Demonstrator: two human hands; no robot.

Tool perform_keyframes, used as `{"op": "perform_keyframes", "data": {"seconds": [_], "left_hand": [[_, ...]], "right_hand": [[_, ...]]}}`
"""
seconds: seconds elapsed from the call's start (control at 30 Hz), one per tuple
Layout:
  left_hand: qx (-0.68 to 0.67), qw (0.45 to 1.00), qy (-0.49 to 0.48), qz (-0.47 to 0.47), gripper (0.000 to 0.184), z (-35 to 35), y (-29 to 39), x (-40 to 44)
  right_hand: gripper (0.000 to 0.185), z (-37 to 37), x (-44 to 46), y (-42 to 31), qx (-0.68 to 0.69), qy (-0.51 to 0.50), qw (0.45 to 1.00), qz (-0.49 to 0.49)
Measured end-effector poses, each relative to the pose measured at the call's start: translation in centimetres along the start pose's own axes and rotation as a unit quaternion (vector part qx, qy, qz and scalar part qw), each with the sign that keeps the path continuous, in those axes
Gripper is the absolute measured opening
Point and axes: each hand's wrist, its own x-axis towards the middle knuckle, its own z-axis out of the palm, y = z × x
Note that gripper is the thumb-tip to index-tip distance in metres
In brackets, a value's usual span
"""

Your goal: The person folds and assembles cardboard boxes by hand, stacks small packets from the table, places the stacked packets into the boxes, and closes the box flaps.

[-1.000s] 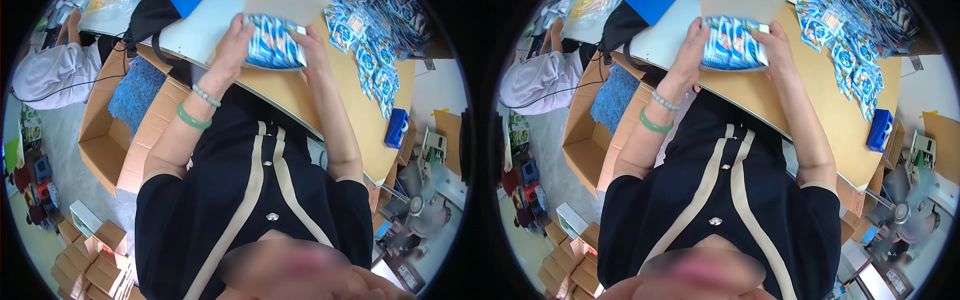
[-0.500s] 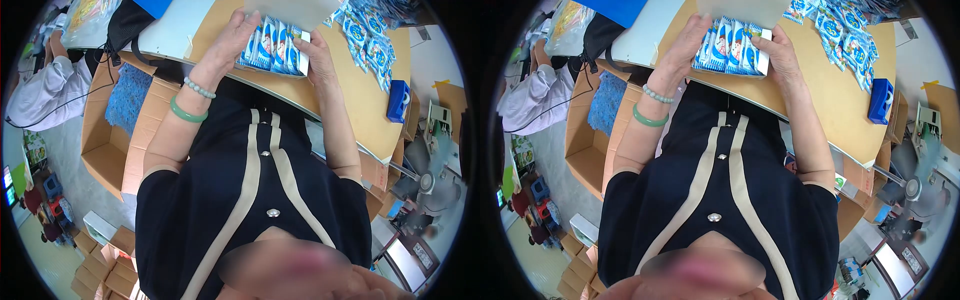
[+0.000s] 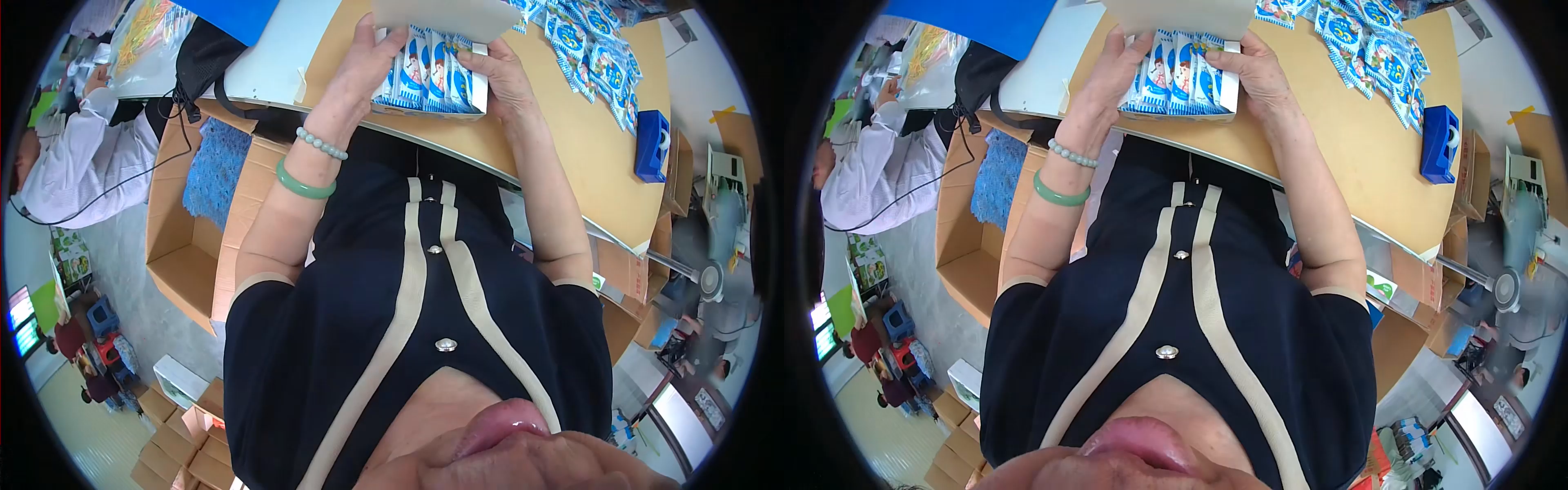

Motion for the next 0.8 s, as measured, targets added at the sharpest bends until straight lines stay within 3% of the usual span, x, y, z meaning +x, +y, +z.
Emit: {"op": "perform_keyframes", "data": {"seconds": [0.03,0.13,0.2,0.47,0.63,0.73,0.8], "left_hand": [[-0.071,0.997,-0.012,-0.030,0.058,0.0,-0.1,-0.1],[-0.037,0.999,-0.017,0.004,0.064,-0.2,-0.6,-0.3],[-0.018,0.999,-0.018,0.024,0.067,-0.3,-0.7,-0.5],[-0.301,0.950,-0.071,-0.038,0.064,-2.6,-0.6,-0.9],[-0.072,0.994,-0.061,0.054,0.045,-2.7,-1.1,-0.5],[0.033,0.989,-0.100,0.104,0.033,-4.2,-0.8,0.5],[0.203,0.945,-0.150,0.210,0.031,-5.5,-0.3,1.2]], "right_hand": [[0.044,-0.1,-0.1,0.0,-0.007,0.008,1.000,0.007],[0.037,-0.4,0.3,-0.1,-0.021,0.020,0.999,0.017],[0.034,-0.9,0.7,0.1,-0.049,-0.018,0.998,-0.029],[0.029,-0.7,0.0,0.3,-0.042,-0.012,0.999,-0.021],[0.028,-0.6,0.0,0.2,-0.098,-0.017,0.993,-0.062],[0.029,-2.1,0.3,-0.4,-0.188,-0.085,0.974,-0.095],[0.029,-2.7,0.2,-0.9,-0.232,-0.120,0.959,-0.108]]}}
